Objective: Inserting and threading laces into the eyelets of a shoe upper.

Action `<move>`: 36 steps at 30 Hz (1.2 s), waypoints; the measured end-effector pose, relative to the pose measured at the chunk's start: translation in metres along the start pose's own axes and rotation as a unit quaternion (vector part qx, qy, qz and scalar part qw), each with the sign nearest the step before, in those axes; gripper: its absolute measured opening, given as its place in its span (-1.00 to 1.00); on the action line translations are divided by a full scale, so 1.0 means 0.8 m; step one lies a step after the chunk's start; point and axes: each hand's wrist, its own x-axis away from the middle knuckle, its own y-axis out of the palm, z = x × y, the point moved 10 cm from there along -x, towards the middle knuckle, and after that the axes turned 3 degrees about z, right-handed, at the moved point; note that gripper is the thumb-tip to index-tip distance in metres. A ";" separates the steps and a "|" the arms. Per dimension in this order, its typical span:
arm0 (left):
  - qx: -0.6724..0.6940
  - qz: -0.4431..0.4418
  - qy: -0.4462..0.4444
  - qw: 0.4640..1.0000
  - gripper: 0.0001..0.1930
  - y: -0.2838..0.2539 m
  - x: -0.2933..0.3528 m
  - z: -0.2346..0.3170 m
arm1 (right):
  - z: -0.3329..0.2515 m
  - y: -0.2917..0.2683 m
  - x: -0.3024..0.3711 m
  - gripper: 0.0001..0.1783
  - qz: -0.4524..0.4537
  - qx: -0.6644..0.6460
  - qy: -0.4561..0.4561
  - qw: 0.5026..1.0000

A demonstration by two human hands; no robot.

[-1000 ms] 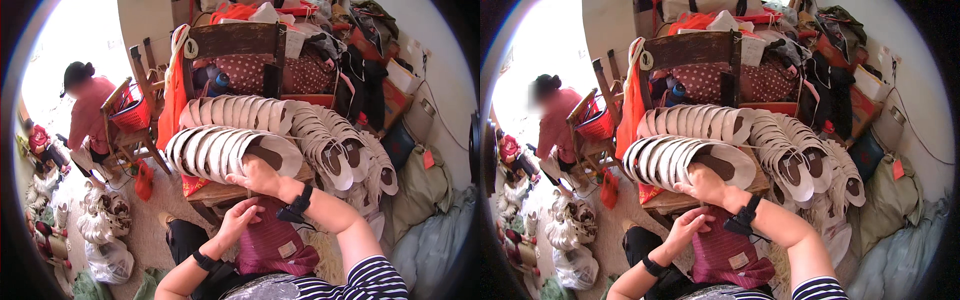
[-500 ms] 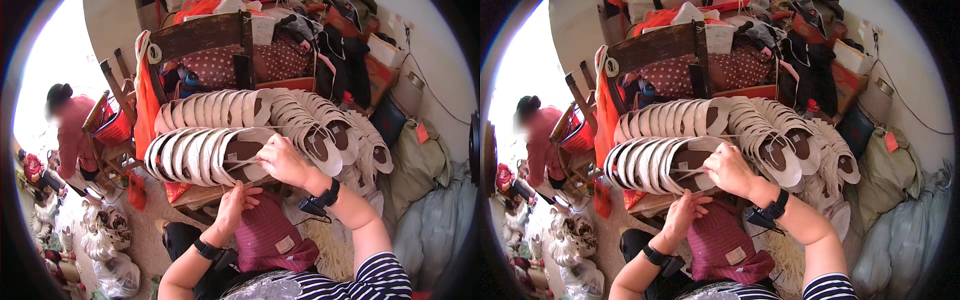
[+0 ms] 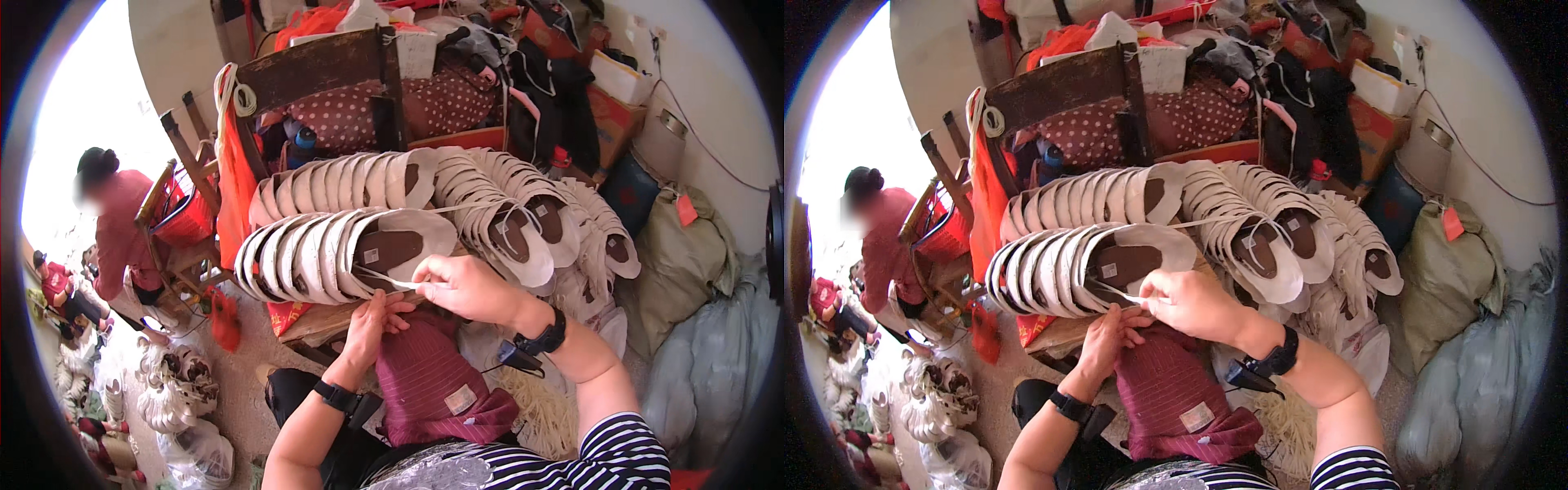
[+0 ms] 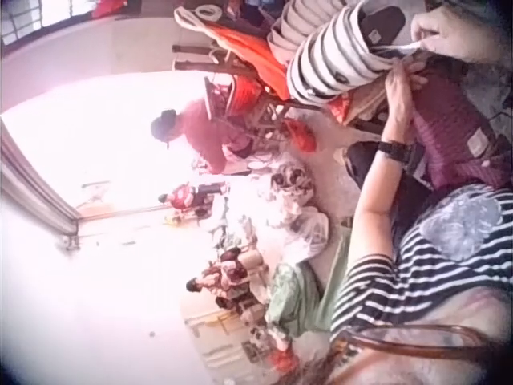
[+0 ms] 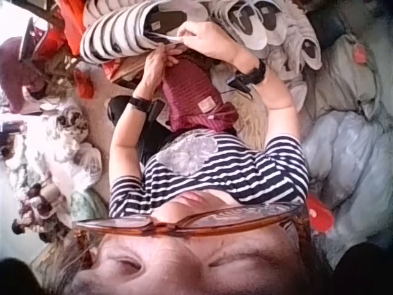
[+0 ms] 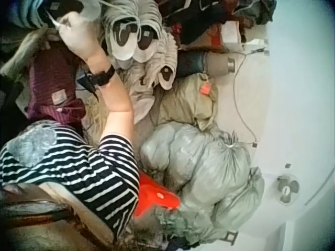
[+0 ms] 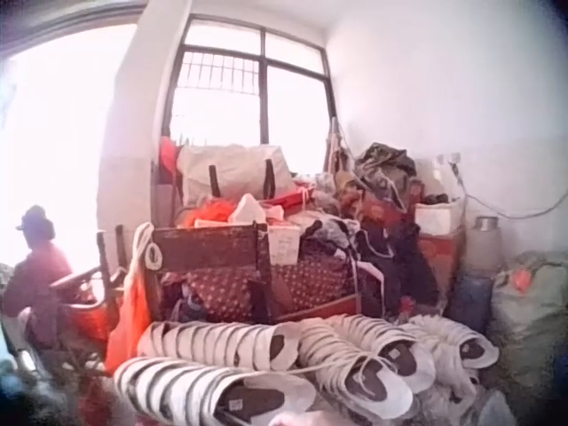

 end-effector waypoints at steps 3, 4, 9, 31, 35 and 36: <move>-0.016 0.012 0.000 1.000 -0.41 -0.007 0.005 -0.003 | -0.007 0.002 0.010 -0.76 -0.021 0.108 -0.024 0.994; -0.020 0.019 0.003 1.000 -0.41 -0.009 0.005 -0.002 | -0.012 0.001 0.013 -0.75 -0.037 0.085 -0.020 0.995; -0.052 0.019 -0.005 0.998 -0.44 -0.010 0.011 0.003 | -0.034 0.011 0.027 -0.76 -0.131 -0.100 -0.027 0.986; -0.089 -0.001 -0.004 0.996 -0.42 -0.012 0.008 0.001 | 0.160 -0.139 -0.052 -0.82 0.294 0.327 -0.068 0.896; -0.100 -0.003 0.003 0.995 -0.42 -0.009 0.009 0.002 | 0.198 -0.144 -0.092 -0.79 0.278 0.479 0.003 0.833; -0.090 -0.004 0.000 0.996 -0.42 -0.008 0.009 0.002 | 0.207 -0.141 -0.104 -0.79 0.253 0.492 0.006 0.833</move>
